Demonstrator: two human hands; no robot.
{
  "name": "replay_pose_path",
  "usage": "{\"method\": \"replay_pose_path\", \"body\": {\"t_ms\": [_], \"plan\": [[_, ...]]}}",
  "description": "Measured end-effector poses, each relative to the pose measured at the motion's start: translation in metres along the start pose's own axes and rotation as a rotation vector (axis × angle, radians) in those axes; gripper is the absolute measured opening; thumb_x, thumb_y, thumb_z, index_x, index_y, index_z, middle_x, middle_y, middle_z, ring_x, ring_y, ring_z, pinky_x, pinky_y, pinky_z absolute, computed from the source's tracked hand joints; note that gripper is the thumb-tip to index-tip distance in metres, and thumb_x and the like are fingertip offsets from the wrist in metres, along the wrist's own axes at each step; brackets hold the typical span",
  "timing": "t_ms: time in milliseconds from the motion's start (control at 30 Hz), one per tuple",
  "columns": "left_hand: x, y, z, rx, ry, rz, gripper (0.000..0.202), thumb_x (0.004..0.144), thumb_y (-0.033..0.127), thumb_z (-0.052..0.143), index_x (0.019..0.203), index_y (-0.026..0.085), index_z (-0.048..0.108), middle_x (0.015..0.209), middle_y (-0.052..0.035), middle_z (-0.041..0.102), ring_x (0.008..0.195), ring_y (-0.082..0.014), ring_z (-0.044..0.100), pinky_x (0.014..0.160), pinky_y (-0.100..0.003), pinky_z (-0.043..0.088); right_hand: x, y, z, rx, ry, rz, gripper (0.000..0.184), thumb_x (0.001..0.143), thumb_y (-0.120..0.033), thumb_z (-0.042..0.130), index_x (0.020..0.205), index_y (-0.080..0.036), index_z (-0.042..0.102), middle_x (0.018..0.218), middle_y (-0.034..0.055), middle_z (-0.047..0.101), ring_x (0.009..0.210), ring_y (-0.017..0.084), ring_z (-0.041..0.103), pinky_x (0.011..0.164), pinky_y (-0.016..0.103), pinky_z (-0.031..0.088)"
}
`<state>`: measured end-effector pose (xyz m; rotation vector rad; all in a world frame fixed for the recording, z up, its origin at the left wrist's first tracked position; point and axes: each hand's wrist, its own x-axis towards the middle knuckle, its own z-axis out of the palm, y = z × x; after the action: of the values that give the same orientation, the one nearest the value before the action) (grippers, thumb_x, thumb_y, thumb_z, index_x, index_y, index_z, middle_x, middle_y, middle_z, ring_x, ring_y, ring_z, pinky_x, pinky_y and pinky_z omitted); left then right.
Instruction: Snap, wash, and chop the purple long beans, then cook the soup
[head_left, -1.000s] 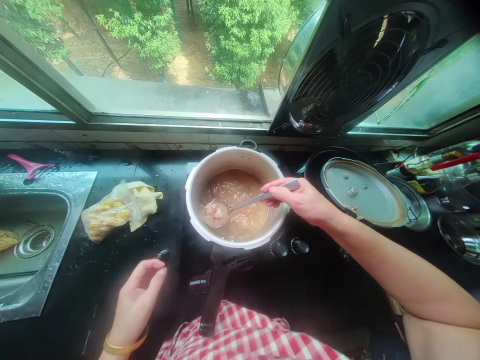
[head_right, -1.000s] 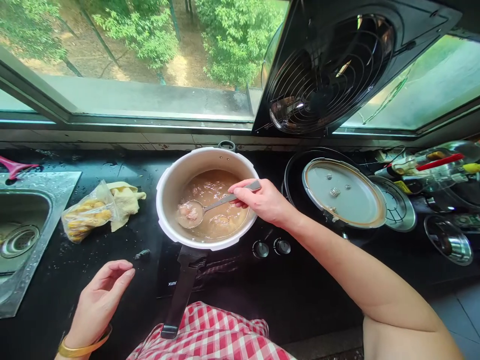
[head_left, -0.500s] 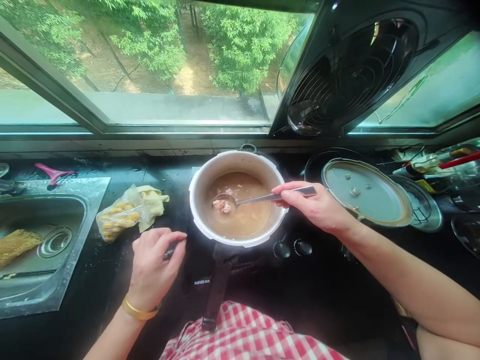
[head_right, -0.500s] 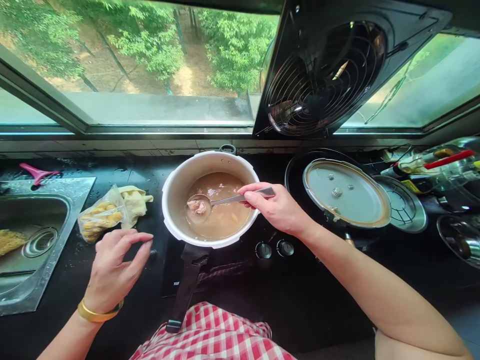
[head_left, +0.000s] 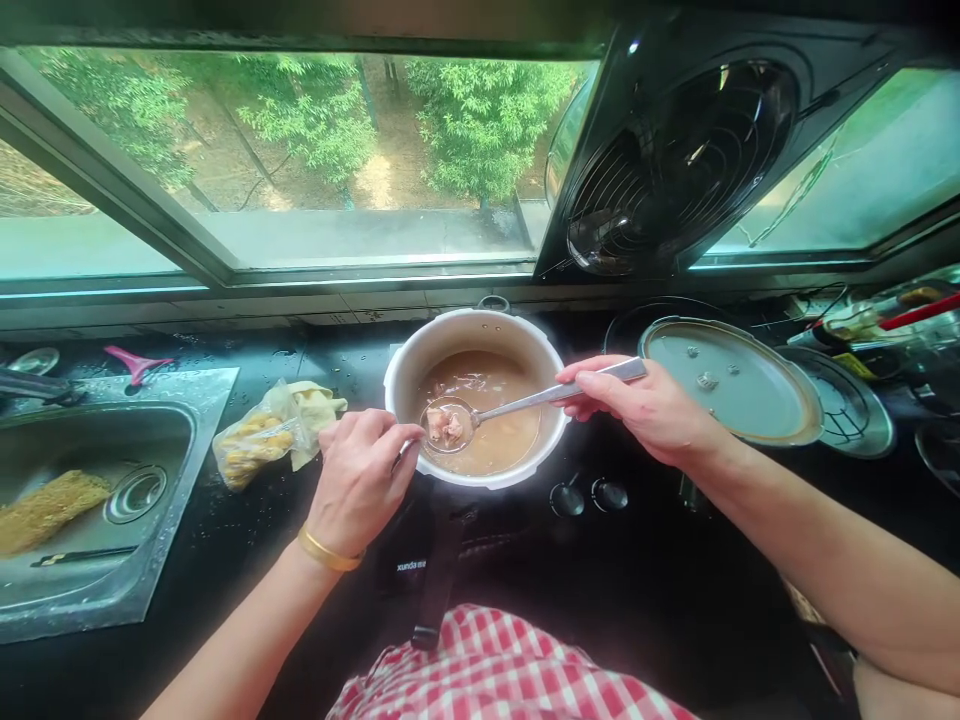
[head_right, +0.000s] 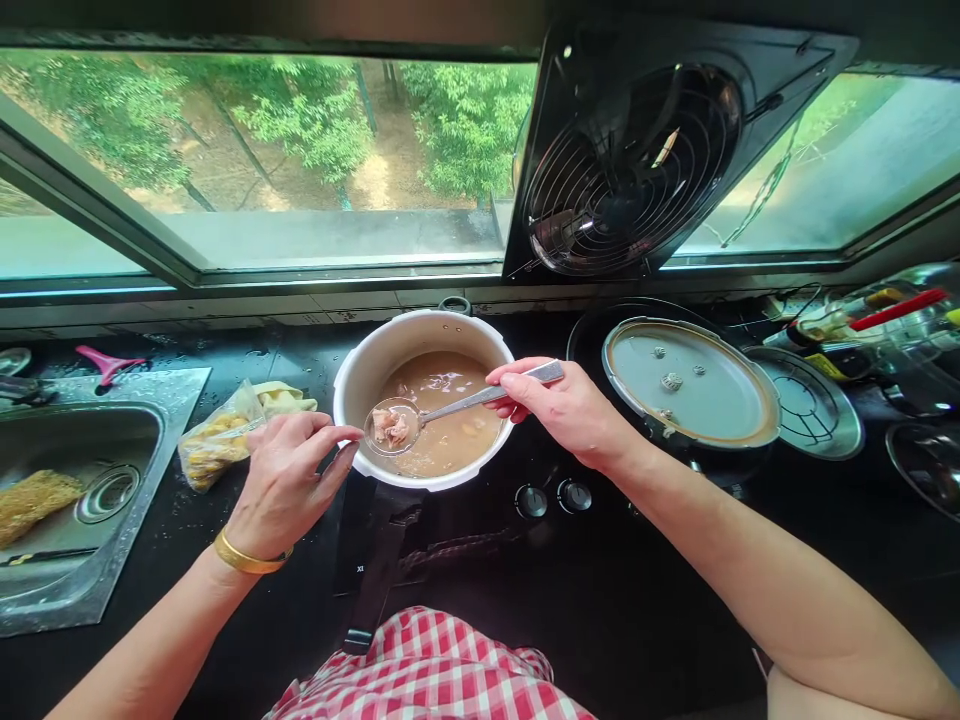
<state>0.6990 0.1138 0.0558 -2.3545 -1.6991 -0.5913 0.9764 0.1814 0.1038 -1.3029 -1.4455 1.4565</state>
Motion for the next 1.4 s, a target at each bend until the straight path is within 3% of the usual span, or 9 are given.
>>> {"method": "replay_pose_path", "body": {"t_ms": [400, 600, 767, 1067, 1300, 1400], "plan": [[-0.002, 0.004, 0.000, -0.023, -0.008, -0.024, 0.016, 0.084, 0.027, 0.050, 0.084, 0.021, 0.065, 0.079, -0.0038, 0.054, 0.076, -0.0157, 0.048, 0.071, -0.031, 0.031, -0.001, 0.002, -0.002, 0.045, 0.013, 0.027, 0.039, 0.067, -0.049, 0.067, 0.083, -0.013, 0.067, 0.068, 0.0072, 0.068, 0.061, 0.017, 0.063, 0.055, 0.028, 0.051], [0.010, 0.017, 0.001, 0.031, -0.094, 0.069, 0.019, 0.086, 0.028, 0.046, 0.092, 0.024, 0.064, 0.079, -0.0041, 0.052, 0.073, -0.0160, 0.044, 0.070, -0.032, 0.028, -0.002, 0.000, 0.001, 0.001, -0.013, -0.013, 0.035, 0.071, -0.047, 0.065, 0.084, -0.014, 0.067, 0.070, 0.0062, 0.068, 0.063, 0.017, 0.063, 0.058, 0.027, 0.051], [0.019, 0.025, 0.003, 0.135, -0.153, 0.134, 0.018, 0.086, 0.027, 0.045, 0.084, 0.021, 0.062, 0.077, -0.0051, 0.051, 0.073, -0.0182, 0.042, 0.068, -0.033, 0.026, -0.004, 0.001, 0.002, 0.013, -0.019, -0.027, 0.033, 0.074, -0.044, 0.063, 0.086, -0.013, 0.067, 0.069, 0.0059, 0.067, 0.063, 0.016, 0.063, 0.059, 0.028, 0.052], [0.027, 0.025, 0.008, 0.276, -0.140, 0.222, 0.020, 0.086, 0.022, 0.044, 0.074, 0.016, 0.059, 0.072, -0.0059, 0.049, 0.072, -0.0196, 0.042, 0.067, -0.034, 0.027, -0.005, -0.001, 0.000, -0.006, -0.019, -0.048, 0.035, 0.074, -0.044, 0.063, 0.088, -0.012, 0.068, 0.068, 0.0064, 0.067, 0.064, 0.016, 0.063, 0.059, 0.027, 0.052], [0.028, 0.015, 0.009, 0.011, -0.105, 0.046, 0.019, 0.084, 0.025, 0.047, 0.071, 0.019, 0.060, 0.073, -0.0032, 0.053, 0.074, -0.0176, 0.044, 0.069, -0.033, 0.028, -0.009, -0.003, 0.001, -0.220, -0.008, -0.133, 0.029, 0.082, -0.039, 0.054, 0.092, -0.015, 0.067, 0.072, 0.0042, 0.067, 0.066, 0.015, 0.062, 0.060, 0.025, 0.050], [0.026, 0.011, 0.008, -0.061, -0.112, -0.029, 0.020, 0.083, 0.028, 0.049, 0.071, 0.020, 0.061, 0.074, -0.0020, 0.055, 0.074, -0.0166, 0.045, 0.070, -0.032, 0.028, -0.011, 0.003, 0.003, -0.435, -0.071, -0.279, 0.025, 0.085, -0.033, 0.050, 0.097, -0.017, 0.066, 0.079, 0.0039, 0.067, 0.069, 0.015, 0.062, 0.063, 0.026, 0.049]]}}
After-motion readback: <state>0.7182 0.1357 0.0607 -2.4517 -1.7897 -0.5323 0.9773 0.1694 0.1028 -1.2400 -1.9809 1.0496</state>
